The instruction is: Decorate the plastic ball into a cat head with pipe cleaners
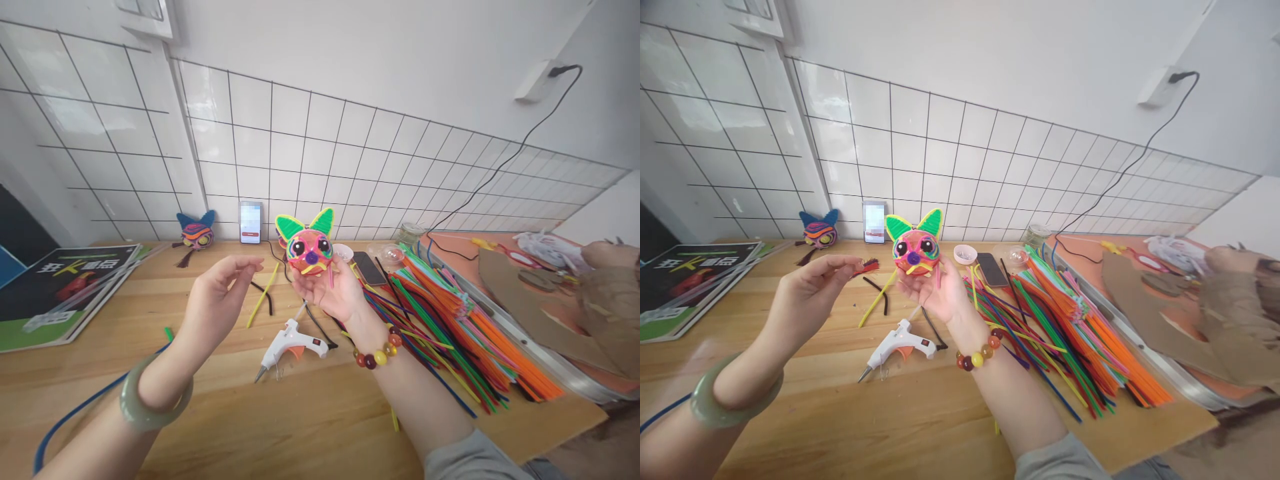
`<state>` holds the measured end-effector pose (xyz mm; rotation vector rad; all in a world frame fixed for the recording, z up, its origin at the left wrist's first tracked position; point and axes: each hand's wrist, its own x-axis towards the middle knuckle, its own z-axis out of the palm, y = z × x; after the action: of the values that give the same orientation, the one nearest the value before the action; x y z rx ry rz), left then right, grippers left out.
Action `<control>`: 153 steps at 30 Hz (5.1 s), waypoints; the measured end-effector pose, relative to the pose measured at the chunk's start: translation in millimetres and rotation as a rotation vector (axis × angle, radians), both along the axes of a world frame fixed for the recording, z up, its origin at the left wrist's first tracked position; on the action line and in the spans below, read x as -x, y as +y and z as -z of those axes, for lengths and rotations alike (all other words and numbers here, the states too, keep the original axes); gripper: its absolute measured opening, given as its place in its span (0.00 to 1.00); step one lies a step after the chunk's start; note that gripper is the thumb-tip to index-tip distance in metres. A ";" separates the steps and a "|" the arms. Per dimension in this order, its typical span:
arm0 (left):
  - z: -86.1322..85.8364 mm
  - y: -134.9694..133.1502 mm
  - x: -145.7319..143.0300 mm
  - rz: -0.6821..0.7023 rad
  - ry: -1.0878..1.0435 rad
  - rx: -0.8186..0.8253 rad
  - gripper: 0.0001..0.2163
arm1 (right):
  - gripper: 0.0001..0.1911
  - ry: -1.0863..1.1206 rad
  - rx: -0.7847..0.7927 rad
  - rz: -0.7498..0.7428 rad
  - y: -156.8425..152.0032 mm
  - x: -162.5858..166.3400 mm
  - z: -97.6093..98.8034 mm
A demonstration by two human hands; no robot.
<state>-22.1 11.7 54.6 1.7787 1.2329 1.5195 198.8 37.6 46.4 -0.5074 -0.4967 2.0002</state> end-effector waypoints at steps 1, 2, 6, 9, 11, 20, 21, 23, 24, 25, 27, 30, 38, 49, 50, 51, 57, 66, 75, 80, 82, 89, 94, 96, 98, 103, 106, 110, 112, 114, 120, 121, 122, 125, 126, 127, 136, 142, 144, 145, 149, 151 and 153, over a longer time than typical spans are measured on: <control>-0.7 -0.2 -0.2 -0.004 0.005 -0.001 0.11 | 0.27 -0.005 -0.005 0.000 -0.1 0.2 -0.2; -1.9 -0.6 -0.4 -0.013 0.010 -0.001 0.11 | 0.26 -0.011 -0.009 0.000 -0.3 0.6 -0.5; -9.5 -3.9 -1.8 -0.054 0.018 0.027 0.11 | 0.25 -0.055 -0.019 0.024 -2.5 4.7 -2.6; -13.9 -7.1 -2.5 -0.072 0.020 0.068 0.10 | 0.25 -0.088 -0.035 0.038 -5.5 9.1 -4.8; -15.5 -9.3 -2.5 -0.078 0.023 0.102 0.13 | 0.25 -0.108 -0.042 0.034 -7.4 11.7 -6.1; -11.8 -5.9 -2.0 -0.123 -0.018 0.009 0.17 | 0.23 -0.187 -0.122 0.032 -12.9 21.2 -1.8; -10.7 -3.9 -2.4 -0.093 -0.062 0.018 0.16 | 0.22 -0.199 -0.136 0.035 -13.7 22.8 -1.1; -9.1 -0.9 -3.8 0.008 -0.155 0.092 0.26 | 0.21 -0.231 -0.161 0.060 -15.3 26.2 0.1; -8.9 -0.1 -4.5 0.071 -0.197 0.151 0.31 | 0.20 -0.249 -0.170 0.078 -16.1 27.8 0.5; -9.0 0.0 -5.3 0.137 -0.234 0.221 0.36 | 0.19 -0.267 -0.178 0.097 -16.7 29.2 1.0; -10.4 -1.6 -7.0 0.265 -0.301 0.360 0.42 | 0.16 -0.287 -0.187 0.133 -17.7 31.5 2.1; -13.6 -6.3 -10.1 0.364 -0.378 0.470 0.45 | 0.13 -0.287 -0.203 0.147 -18.9 33.5 4.2; -11.4 -6.7 -13.7 0.337 -0.435 0.515 0.51 | 0.13 -0.283 -0.197 0.118 -21.3 37.9 7.9; -12.5 -7.3 -16.1 0.406 -0.426 0.448 0.54 | 0.21 -0.504 -0.405 0.321 -37.8 48.6 6.2; -11.9 -7.1 -16.5 0.404 -0.427 0.431 0.53 | 0.22 -0.534 -0.429 0.340 -39.5 49.1 5.5; -11.1 -6.8 -16.9 0.401 -0.427 0.413 0.52 | 0.22 -0.565 -0.448 0.353 -41.0 49.6 4.9; -10.1 -8.4 -19.4 0.314 -0.458 0.401 0.54 | 0.26 -0.619 -0.571 0.387 -42.9 52.4 9.5; -8.5 -6.4 -18.7 0.261 -0.496 0.402 0.57 | 0.26 -0.629 -0.573 0.290 -42.0 51.4 9.8; -14.0 -2.9 -11.5 0.301 -0.578 0.482 0.51 | 0.26 -0.608 -0.499 0.120 -39.3 40.5 5.2; -14.3 -4.3 -15.1 0.251 -0.567 0.516 0.50 | 0.26 -0.666 -0.471 0.158 -40.1 43.4 5.1; -13.3 -3.9 -16.0 0.243 -0.560 0.513 0.51 | 0.26 -0.679 -0.473 0.171 -39.8 43.7 5.5; -11.1 -4.5 -14.9 0.291 -0.506 0.487 0.57 | 0.27 -0.721 -0.486 0.209 -38.8 43.5 6.1; -11.7 -4.6 -13.8 0.315 -0.476 0.479 0.58 | 0.26 -0.699 -0.534 0.239 -40.4 44.5 4.2; -11.8 -4.4 -12.9 0.329 -0.478 0.478 0.58 | 0.26 -0.693 -0.550 0.247 -40.0 44.2 4.8; -11.9 -4.6 -12.1 0.352 -0.476 0.479 0.57 | 0.26 -0.691 -0.566 0.257 -39.3 43.8 6.0; -11.7 -5.8 -13.5 0.374 -0.446 0.459 0.58 | 0.24 -0.700 -0.603 0.271 -40.5 44.9 7.2; -10.2 -5.2 -15.9 0.323 -0.425 0.438 0.57 | 0.25 -0.734 -0.607 0.271 -42.1 46.8 6.8; -9.5 -2.3 -16.2 0.264 -0.432 0.427 0.55 | 0.26 -0.733 -0.587 0.219 -40.9 44.8 5.9; -10.1 -0.6 -14.6 0.248 -0.464 0.442 0.54 | 0.26 -0.745 -0.553 0.202 -39.6 40.9 3.9; -10.6 1.1 -12.4 0.229 -0.510 0.472 0.52 | 0.25 -0.787 -0.523 0.228 -38.8 36.1 0.8; -5.8 5.8 -8.2 0.190 -0.641 0.590 0.38 | 0.17 -0.872 -0.646 0.413 -41.9 29.3 -7.4; -4.6 6.5 -8.3 0.191 -0.653 0.600 0.36 | 0.15 -0.884 -0.685 0.429 -43.2 29.8 -7.7; -3.5 7.0 -8.5 0.193 -0.662 0.610 0.35 | 0.15 -0.904 -0.725 0.442 -44.6 30.6 -7.6; -1.7 8.0 -9.7 0.200 -0.690 0.632 0.32 | 0.12 -1.003 -0.837 0.488 -48.7 33.3 -5.4; -1.5 8.1 -10.0 0.207 -0.697 0.636 0.31 | 0.11 -1.037 -0.877 0.511 -49.6 34.0 -4.2; -1.5 8.2 -10.2 0.213 -0.702 0.637 0.30 | 0.11 -1.067 -0.919 0.536 -50.2 34.6 -2.9; -0.8 7.9 -11.1 0.202 -0.733 0.673 0.31 | 0.10 -1.189 -0.987 0.590 -49.9 37.4 2.8; -2.6 5.7 -13.1 0.149 -0.692 0.658 0.36 | 0.09 -1.168 -1.049 0.529 -58.2 44.9 2.9; -3.7 4.7 -14.5 0.147 -0.680 0.657 0.36 | 0.10 -1.186 -1.117 0.553 -60.6 46.5 3.1; -4.2 4.0 -15.4 0.148 -0.674 0.656 0.37 | 0.10 -1.201 -1.158 0.561 -61.6 46.9 3.0; -6.4 0.5 -18.9 0.154 -0.627 0.646 0.39 | 0.13 -1.314 -1.398 0.607 -64.3 46.9 2.7; -7.2 -0.6 -19.7 0.173 -0.598 0.640 0.38 | 0.13 -1.399 -1.516 0.620 -65.4 46.7 3.0; -7.3 -0.5 -19.3 0.187 -0.593 0.639 0.37 | 0.13 -1.457 -1.581 0.624 -65.8 46.7 3.8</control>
<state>-2.8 11.2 61.9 0.9106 1.0426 1.2208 152.1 -28.2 42.6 -0.7829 -2.1066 -0.0381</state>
